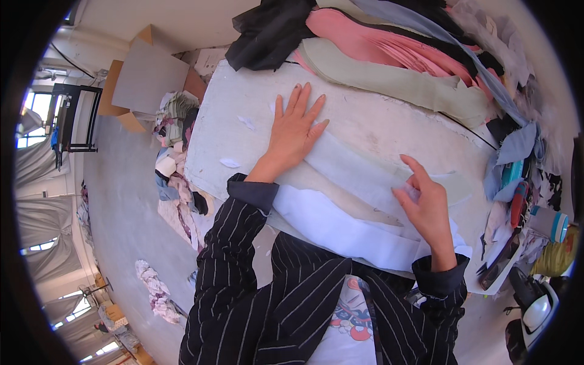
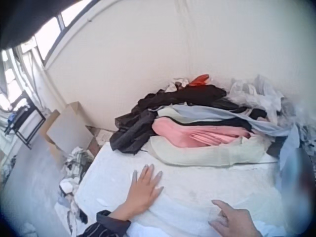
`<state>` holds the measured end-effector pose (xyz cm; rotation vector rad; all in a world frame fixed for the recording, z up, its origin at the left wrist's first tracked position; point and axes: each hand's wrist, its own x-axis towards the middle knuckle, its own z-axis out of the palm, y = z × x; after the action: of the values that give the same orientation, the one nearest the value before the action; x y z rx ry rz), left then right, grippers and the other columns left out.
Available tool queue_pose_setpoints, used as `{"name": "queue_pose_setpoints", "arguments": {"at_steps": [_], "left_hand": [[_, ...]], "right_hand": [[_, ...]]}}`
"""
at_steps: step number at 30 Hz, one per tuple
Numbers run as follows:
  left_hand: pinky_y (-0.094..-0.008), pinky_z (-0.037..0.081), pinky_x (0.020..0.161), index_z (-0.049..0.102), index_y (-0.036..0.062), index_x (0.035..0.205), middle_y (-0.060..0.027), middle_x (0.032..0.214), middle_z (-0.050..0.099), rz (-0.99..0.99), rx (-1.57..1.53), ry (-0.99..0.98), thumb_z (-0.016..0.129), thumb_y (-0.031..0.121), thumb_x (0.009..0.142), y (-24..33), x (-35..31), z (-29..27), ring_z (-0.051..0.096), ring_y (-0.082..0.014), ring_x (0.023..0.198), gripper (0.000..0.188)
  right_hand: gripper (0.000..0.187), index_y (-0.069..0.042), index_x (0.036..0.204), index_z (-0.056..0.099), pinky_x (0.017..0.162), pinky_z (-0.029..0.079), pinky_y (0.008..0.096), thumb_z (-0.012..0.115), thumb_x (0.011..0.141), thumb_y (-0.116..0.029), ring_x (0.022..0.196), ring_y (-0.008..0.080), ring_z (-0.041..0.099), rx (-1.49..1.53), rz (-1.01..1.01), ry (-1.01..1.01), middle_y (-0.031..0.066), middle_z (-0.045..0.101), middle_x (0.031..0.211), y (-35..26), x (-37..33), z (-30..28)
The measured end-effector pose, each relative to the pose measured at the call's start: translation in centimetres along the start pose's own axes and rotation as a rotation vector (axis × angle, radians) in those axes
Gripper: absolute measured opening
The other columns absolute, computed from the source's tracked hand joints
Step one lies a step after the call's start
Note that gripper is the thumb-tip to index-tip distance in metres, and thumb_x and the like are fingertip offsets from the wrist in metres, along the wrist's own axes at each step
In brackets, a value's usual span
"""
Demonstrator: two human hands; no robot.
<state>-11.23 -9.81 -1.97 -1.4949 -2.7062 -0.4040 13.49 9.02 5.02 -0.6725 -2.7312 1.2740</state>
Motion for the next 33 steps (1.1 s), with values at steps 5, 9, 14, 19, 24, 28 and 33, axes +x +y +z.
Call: {"name": "queue_pose_setpoints", "arguments": {"at_steps": [5,9,14,19,24,28,33], "left_hand": [[-0.0553,0.009,0.118,0.040,0.0161,0.149,-0.0160,0.160,0.023,-0.011,0.018,0.006,0.043,0.040,0.101,0.2,0.2,0.0,0.017,-0.0346,0.149,0.054],[-0.0567,0.010,0.117,0.040,0.0160,0.150,-0.0169,0.160,0.023,-0.044,-0.014,0.037,0.046,0.036,0.100,0.1,0.1,0.3,0.017,-0.0363,0.148,0.054],[-0.0591,0.009,0.117,0.040,0.0162,0.149,-0.0170,0.160,0.022,-0.077,0.025,0.065,0.046,0.034,0.100,1.4,0.0,-0.3,0.018,-0.0372,0.148,0.053],[-0.0590,0.007,0.117,0.043,0.0184,0.148,-0.0137,0.161,0.021,0.229,-0.015,-0.087,0.048,0.036,0.099,4.9,-0.2,-1.2,0.016,-0.0333,0.149,0.052],[-0.0572,0.006,0.118,0.045,0.0195,0.147,-0.0122,0.161,0.021,0.229,0.023,-0.189,0.047,0.045,0.098,4.0,0.0,-1.3,0.015,-0.0310,0.150,0.056],[-0.0564,0.006,0.119,0.044,0.0191,0.148,-0.0123,0.161,0.020,0.229,0.049,-0.190,0.047,0.054,0.095,3.8,0.1,-1.3,0.015,-0.0315,0.150,0.063],[-0.0566,0.006,0.119,0.043,0.0175,0.148,-0.0136,0.161,0.020,0.235,0.040,-0.186,0.053,0.067,0.085,3.9,0.1,-1.3,0.015,-0.0332,0.149,0.080]], "right_hand": [[0.061,-0.013,0.136,0.052,0.062,0.050,0.0371,0.072,0.079,-0.010,0.067,0.0307,0.063,-0.096,-0.004,0.105,0.0125,0.064,0.082,1.9,0.4,0.7],[0.062,-0.012,0.137,0.050,0.063,0.051,0.0387,0.071,0.079,-0.009,0.071,0.0326,0.065,-0.156,-0.047,0.176,0.0148,0.068,0.090,2.9,0.3,2.2],[0.062,-0.011,0.138,0.049,0.063,0.051,0.0393,0.071,0.080,-0.009,0.071,0.0338,0.064,-0.172,-0.107,0.223,0.0149,0.068,0.092,3.3,0.4,2.8],[0.062,-0.011,0.138,0.050,0.063,0.051,0.0392,0.071,0.080,-0.009,0.071,0.0338,0.064,-0.184,-0.084,0.214,0.0141,0.067,0.088,3.3,0.5,2.8],[0.062,-0.012,0.137,0.051,0.063,0.050,0.0359,0.074,0.079,-0.010,0.066,0.0295,0.062,-0.082,0.028,0.123,0.0105,0.063,0.077,3.1,-1.0,-0.6],[0.063,-0.014,0.137,0.052,0.063,0.050,0.0337,0.076,0.079,-0.010,0.064,0.0264,0.060,-0.057,0.042,0.180,0.0086,0.060,0.073,3.9,-1.5,-2.0],[0.063,-0.013,0.137,0.051,0.064,0.051,0.0346,0.076,0.079,-0.010,0.067,0.0277,0.063,-0.099,0.051,0.236,0.0106,0.064,0.079,5.4,-1.0,-1.0]]}}
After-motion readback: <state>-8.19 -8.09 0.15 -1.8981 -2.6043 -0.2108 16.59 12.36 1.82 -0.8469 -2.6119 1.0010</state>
